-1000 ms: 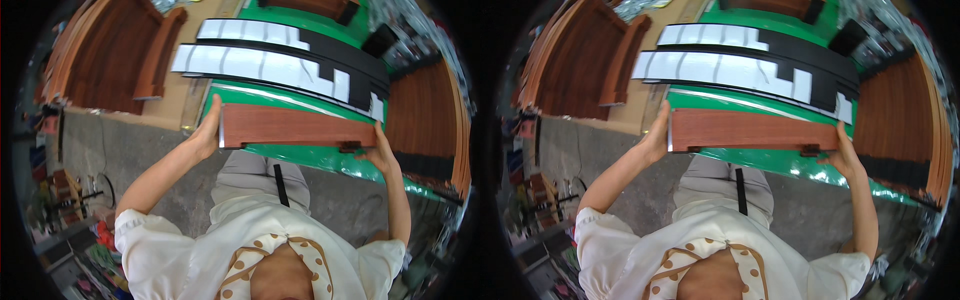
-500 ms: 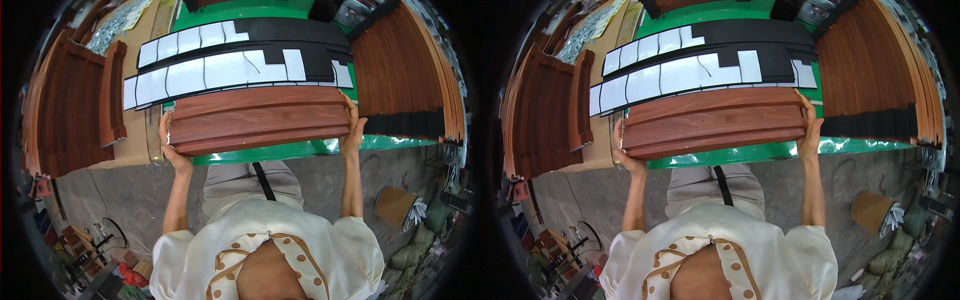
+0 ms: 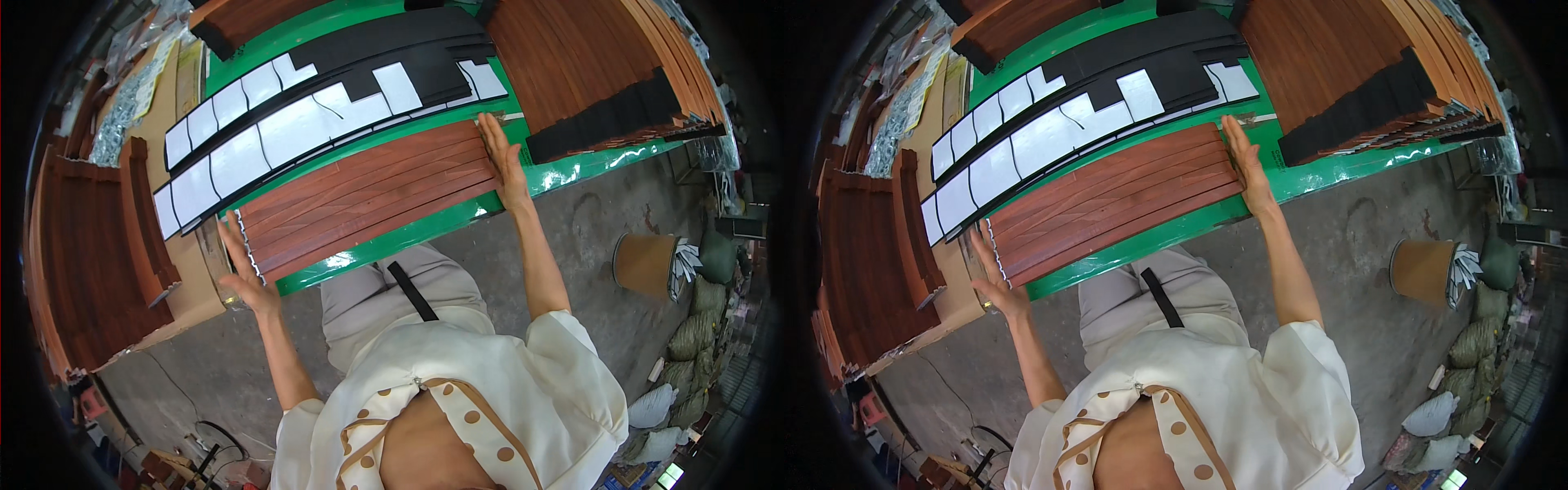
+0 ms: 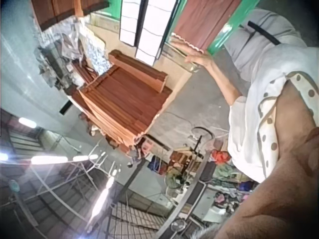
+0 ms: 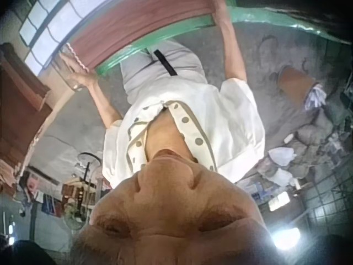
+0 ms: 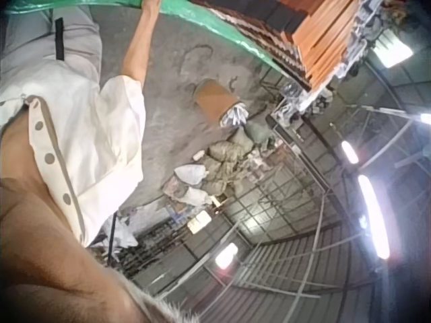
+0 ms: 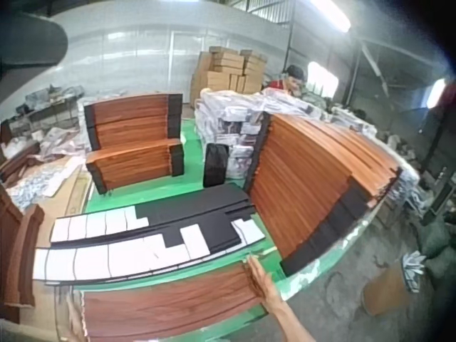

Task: Attaching black plastic end caps to finished wooden slats and stacking them on a worktable.

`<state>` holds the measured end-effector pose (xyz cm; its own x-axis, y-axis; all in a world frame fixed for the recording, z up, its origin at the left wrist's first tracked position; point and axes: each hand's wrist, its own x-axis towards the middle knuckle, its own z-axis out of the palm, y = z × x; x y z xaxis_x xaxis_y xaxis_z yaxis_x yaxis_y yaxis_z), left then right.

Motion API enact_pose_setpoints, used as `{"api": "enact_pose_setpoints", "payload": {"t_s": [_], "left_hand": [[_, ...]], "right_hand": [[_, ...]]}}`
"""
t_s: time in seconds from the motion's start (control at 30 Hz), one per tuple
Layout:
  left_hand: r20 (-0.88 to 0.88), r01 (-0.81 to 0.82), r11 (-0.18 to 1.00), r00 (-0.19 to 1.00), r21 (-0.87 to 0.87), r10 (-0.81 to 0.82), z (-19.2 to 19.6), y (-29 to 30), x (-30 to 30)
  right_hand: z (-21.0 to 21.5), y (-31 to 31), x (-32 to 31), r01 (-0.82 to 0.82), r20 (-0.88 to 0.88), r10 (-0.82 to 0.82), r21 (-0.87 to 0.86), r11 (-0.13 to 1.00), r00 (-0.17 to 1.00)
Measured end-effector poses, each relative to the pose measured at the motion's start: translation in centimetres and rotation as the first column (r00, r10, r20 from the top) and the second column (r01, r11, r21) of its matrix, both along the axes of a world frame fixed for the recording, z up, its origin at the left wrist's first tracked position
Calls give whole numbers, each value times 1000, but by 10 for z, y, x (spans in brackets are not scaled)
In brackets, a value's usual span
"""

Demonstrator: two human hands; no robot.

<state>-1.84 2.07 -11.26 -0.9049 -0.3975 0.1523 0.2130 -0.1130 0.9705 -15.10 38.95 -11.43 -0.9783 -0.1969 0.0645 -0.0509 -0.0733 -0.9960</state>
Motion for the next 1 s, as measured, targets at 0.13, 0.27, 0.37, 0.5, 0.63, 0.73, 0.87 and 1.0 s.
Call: {"api": "enact_pose_setpoints", "payload": {"t_s": [0.13,0.27,0.37,0.5,0.63,0.73,0.87,1.0], "left_hand": [[1,28,999,1000,36,-28,-8,-2,-6],[-67,-1,975,998,223,16,-16,-6,1],[-42,-112,964,991,243,126,-14,1,1],[-60,-116,986,991,117,123,11,-1,-1],[-71,-55,994,996,95,62,22,-3,4],[43,-32,985,999,167,25,-20,-8,14],[-11,-45,979,999,198,48,-23,0,16],[4,-76,997,997,30,76,-25,-8,16]], "right_hand": [[-1,-8,-2,-48,-94,64,160,986,994],[-10,-6,-5,85,-140,-65,141,986,988],[-7,-10,0,111,-54,-118,-129,985,992],[3,-10,-2,68,-158,-73,-40,997,985],[21,-9,5,125,-145,-139,-106,986,979],[-21,1,4,186,-17,-188,-51,981,982],[-19,-2,8,149,-32,-151,-55,987,988],[-17,1,8,143,-53,-146,-54,988,988]]}}
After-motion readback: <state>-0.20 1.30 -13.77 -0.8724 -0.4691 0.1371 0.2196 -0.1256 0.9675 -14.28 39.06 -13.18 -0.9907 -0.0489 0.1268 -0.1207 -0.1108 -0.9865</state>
